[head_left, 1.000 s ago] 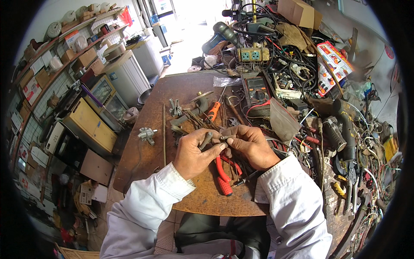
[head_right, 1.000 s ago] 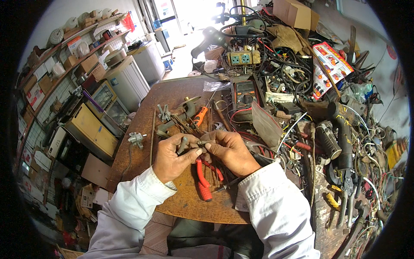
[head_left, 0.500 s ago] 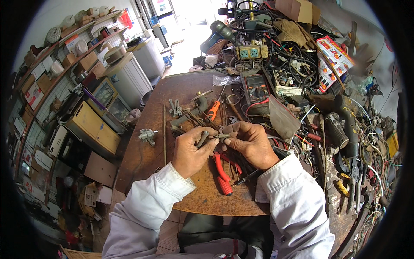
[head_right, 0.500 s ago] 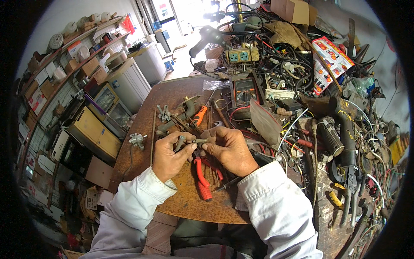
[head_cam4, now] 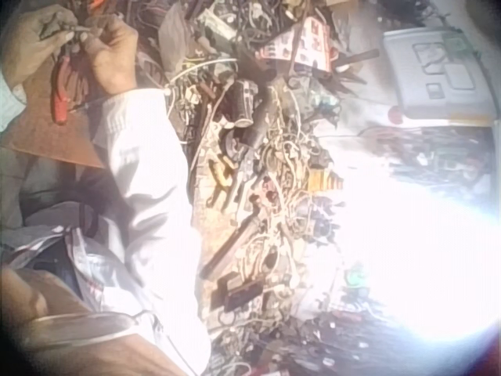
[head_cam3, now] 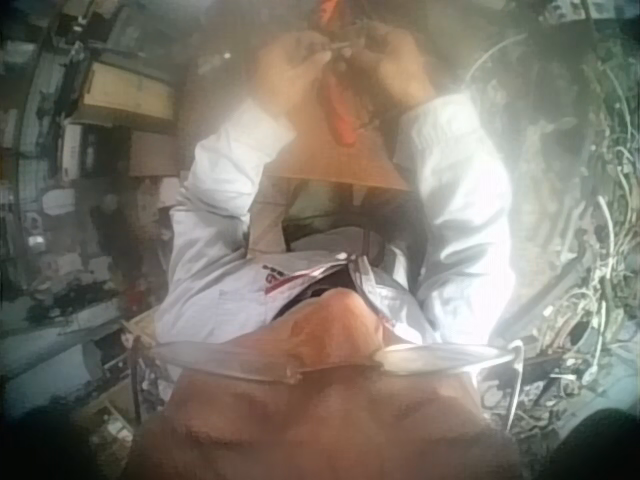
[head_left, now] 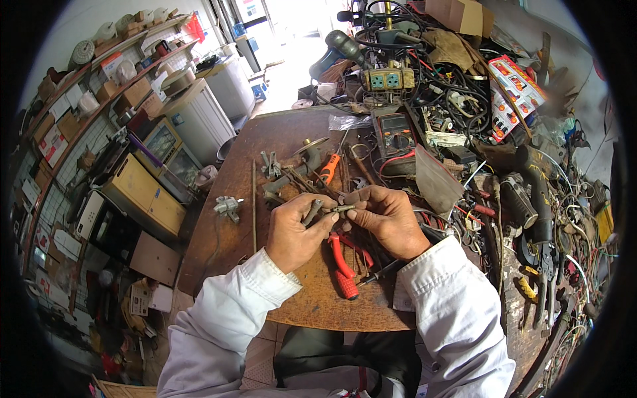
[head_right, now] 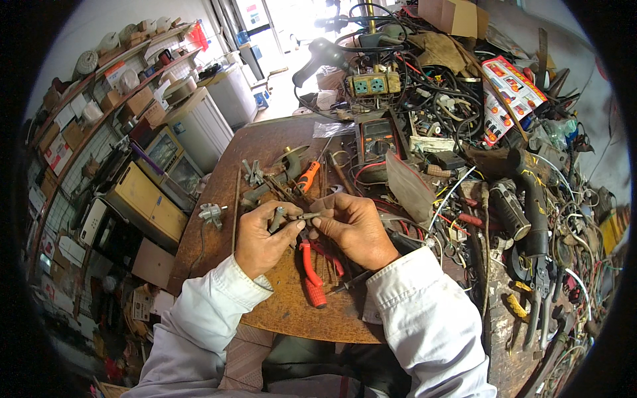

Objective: The person works on small metal parts at a cluttered workbench, using pliers and a screwdriver to adjust and assemble components. They repeatedly pick up, turn, and manipulate the parts, occasionally reaching under the table to continue the work.

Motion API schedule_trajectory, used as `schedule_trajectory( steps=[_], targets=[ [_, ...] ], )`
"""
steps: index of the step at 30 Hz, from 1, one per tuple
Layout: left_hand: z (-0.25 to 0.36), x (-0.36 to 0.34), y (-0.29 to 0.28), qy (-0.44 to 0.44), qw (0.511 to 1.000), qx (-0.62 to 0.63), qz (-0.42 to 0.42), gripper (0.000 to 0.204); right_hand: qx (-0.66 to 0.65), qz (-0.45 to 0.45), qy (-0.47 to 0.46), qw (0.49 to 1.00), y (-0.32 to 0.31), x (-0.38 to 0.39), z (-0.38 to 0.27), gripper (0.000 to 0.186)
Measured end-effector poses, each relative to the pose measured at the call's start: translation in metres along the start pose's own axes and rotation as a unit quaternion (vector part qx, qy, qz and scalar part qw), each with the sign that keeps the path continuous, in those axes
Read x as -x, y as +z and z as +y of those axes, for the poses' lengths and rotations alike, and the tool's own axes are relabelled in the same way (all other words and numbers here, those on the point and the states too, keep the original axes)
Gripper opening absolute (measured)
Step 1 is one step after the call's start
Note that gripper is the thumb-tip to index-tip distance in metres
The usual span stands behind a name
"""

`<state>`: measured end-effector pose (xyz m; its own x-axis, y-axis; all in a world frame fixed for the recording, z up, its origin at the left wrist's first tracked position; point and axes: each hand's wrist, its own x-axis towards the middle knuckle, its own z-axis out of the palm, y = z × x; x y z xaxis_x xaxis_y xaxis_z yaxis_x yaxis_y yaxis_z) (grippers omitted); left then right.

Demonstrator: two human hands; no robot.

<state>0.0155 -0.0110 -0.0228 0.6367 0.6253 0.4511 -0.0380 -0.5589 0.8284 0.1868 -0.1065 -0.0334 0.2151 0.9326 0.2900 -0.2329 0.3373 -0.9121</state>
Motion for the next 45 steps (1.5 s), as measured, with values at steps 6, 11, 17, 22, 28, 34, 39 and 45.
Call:
schedule_trajectory(
  steps=[6, 11, 17, 22, 28, 34, 39, 45],
  targets=[
    [0.011, -0.004, -0.003, -0.053, 0.997, 0.049, 0.022, 0.020, 0.087, 0.070, -0.022, 0.993, -0.008, -0.006, -0.002, 0.008],
    [0.015, -0.008, -0.016, -0.120, 0.986, 0.111, 0.025, 0.015, 0.078, 0.130, 0.007, 0.988, -0.009, -0.004, -0.017, 0.010],
    [0.014, -0.012, -0.026, -0.164, 0.946, 0.278, 0.030, 0.031, 0.311, 0.141, -0.014, 0.940, -0.019, -0.006, -0.010, 0.017],
    [0.009, -0.012, -0.030, -0.196, 0.909, 0.367, 0.034, 0.040, 0.382, 0.152, -0.025, 0.911, -0.014, -0.004, -0.011, 0.020],
    [0.005, -0.013, -0.033, -0.199, 0.906, 0.373, 0.019, 0.038, 0.424, 0.140, -0.055, 0.893, -0.010, -0.001, -0.010, 0.021],
    [0.004, -0.014, -0.031, -0.189, 0.908, 0.374, 0.015, 0.029, 0.474, 0.121, -0.060, 0.870, -0.005, 0.002, -0.014, 0.017],
    [0.008, -0.014, -0.029, -0.188, 0.911, 0.367, 0.028, 0.023, 0.475, 0.118, -0.068, 0.869, -0.005, 0.002, -0.012, 0.016],
    [0.008, -0.013, -0.028, -0.171, 0.927, 0.330, 0.037, 0.019, 0.476, 0.123, -0.089, 0.866, -0.008, 0.002, -0.008, 0.015]
  ],
)
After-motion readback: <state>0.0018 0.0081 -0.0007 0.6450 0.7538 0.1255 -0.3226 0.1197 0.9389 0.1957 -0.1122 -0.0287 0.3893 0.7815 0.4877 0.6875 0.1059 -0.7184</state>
